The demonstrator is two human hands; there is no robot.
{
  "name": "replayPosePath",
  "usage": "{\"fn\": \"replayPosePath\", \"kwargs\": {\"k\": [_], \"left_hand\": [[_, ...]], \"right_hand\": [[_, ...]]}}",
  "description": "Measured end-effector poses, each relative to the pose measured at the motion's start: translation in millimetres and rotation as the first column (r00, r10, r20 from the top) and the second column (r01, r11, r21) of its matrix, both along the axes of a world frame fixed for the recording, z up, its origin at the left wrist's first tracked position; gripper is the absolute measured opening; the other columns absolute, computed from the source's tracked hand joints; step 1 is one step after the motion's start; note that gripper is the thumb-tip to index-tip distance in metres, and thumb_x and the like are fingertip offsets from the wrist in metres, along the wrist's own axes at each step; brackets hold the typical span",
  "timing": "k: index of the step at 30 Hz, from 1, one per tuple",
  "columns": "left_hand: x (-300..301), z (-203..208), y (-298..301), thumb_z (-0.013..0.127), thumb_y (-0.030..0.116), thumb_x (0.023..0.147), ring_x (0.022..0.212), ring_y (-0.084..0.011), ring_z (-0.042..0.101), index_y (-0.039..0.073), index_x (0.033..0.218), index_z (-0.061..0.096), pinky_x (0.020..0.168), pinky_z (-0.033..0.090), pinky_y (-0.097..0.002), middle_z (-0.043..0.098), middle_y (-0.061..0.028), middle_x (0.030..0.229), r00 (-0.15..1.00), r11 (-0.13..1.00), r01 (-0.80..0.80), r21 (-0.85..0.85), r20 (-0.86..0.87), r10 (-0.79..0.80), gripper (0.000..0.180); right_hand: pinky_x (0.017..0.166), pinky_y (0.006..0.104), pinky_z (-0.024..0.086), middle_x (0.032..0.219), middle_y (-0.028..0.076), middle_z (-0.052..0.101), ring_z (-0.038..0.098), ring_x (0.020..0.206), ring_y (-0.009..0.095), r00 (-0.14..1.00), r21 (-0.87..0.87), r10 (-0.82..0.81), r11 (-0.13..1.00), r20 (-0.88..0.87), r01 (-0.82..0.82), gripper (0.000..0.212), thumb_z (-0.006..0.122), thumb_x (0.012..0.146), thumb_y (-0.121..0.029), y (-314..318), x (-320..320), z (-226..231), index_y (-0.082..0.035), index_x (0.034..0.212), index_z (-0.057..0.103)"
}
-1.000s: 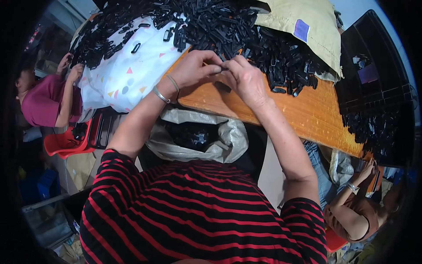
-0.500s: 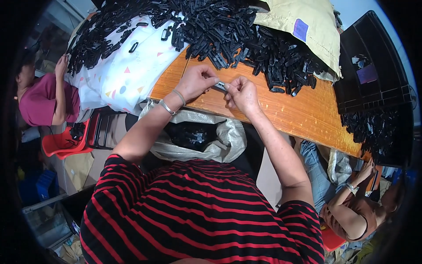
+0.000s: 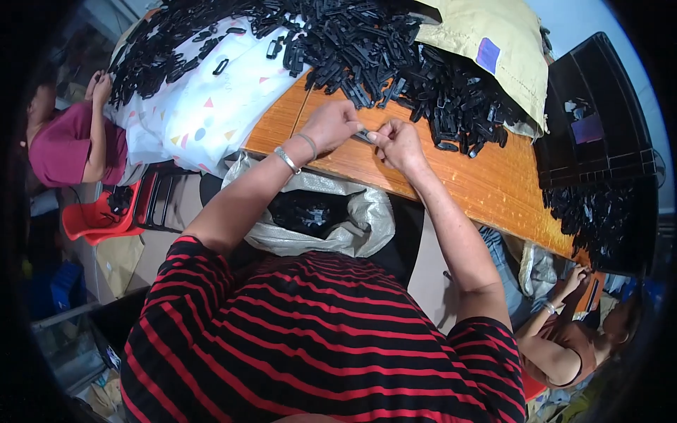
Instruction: Assembling small black plastic buckle components on a wooden table.
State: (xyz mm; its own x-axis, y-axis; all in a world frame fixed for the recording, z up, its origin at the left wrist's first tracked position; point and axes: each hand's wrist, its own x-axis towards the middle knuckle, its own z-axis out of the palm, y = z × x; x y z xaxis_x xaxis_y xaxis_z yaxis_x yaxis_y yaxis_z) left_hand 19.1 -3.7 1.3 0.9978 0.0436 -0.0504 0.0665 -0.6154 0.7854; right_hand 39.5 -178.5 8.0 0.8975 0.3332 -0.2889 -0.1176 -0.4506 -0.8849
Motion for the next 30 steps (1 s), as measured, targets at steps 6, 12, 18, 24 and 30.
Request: {"fn": "replayPosePath", "kwargs": {"k": [6, 12, 18, 24, 30], "left_hand": [[-4, 9, -8, 0.07, 0.021, 0.077, 0.067, -0.0228, 0.062, 0.004, 0.073, 0.061, 0.063, 0.048, -0.0333, 0.064, -0.0107, 0.072, 0.999, 0.998, -0.026, 0.056, -0.02, 0.028, 0.019], [-10, -4, 5, 0.071, 0.024, 0.075, 0.066, -0.0239, 0.06, 0.005, 0.073, 0.059, 0.062, 0.047, -0.0335, 0.062, -0.0095, 0.071, 0.989, 0.979, -0.007, 0.205, 0.143, -0.023, 0.022], [-67, 20, 39, 0.071, 0.016, 0.075, 0.062, -0.0204, 0.057, 0.002, 0.078, 0.062, 0.061, 0.047, -0.0324, 0.059, -0.0103, 0.071, 0.947, 0.947, 0.319, 0.038, -0.032, -0.318, 0.017], [-26, 29, 25, 0.067, 0.006, 0.074, 0.088, -0.0262, 0.058, 0.005, 0.094, 0.062, 0.075, 0.049, -0.0339, 0.058, -0.0091, 0.097, 0.84, 0.946, 0.031, 0.322, 0.505, -0.199, 0.021], [25, 0, 22, 0.064, 0.002, 0.075, 0.096, -0.0274, 0.053, 0.008, 0.095, 0.061, 0.078, 0.048, -0.0359, 0.055, -0.0085, 0.097, 0.795, 0.875, 0.009, 0.484, 0.527, -0.3, 0.021]], "right_hand": [[0.033, 0.024, 0.033, 0.053, 0.005, 0.054, 0.045, 0.038, 0.009, 0.999, 0.001, 0.004, 1.0, -0.039, -0.004, 0.023, 0.068, 0.085, -0.014, -5, 6, 0, -0.002, 0.074, 0.052], [0.036, 0.0226, 0.036, 0.054, 0.003, 0.055, 0.048, 0.041, 0.008, 0.999, -0.069, 0.047, 0.996, -0.023, -0.048, 0.024, 0.068, 0.086, -0.019, 6, 0, 1, -0.002, 0.074, 0.055], [0.049, 0.0265, 0.047, 0.073, 0.006, 0.064, 0.059, 0.057, 0.011, 0.943, -0.025, 0.324, 0.945, -0.069, -0.327, 0.018, 0.068, 0.085, -0.017, -13, -52, 12, -0.001, 0.083, 0.061], [0.071, 0.0439, 0.05, 0.094, 0.02, 0.062, 0.062, 0.082, 0.037, 0.679, -0.425, 0.098, 0.842, 0.727, 0.333, 0.026, 0.069, 0.077, -0.017, -76, -7, 20, -0.002, 0.096, 0.06], [0.065, 0.0451, 0.05, 0.094, 0.019, 0.061, 0.062, 0.077, 0.038, 0.709, -0.561, 0.161, 0.737, 0.687, 0.376, 0.027, 0.068, 0.077, -0.015, -63, 13, 2, -0.004, 0.098, 0.056]]}}
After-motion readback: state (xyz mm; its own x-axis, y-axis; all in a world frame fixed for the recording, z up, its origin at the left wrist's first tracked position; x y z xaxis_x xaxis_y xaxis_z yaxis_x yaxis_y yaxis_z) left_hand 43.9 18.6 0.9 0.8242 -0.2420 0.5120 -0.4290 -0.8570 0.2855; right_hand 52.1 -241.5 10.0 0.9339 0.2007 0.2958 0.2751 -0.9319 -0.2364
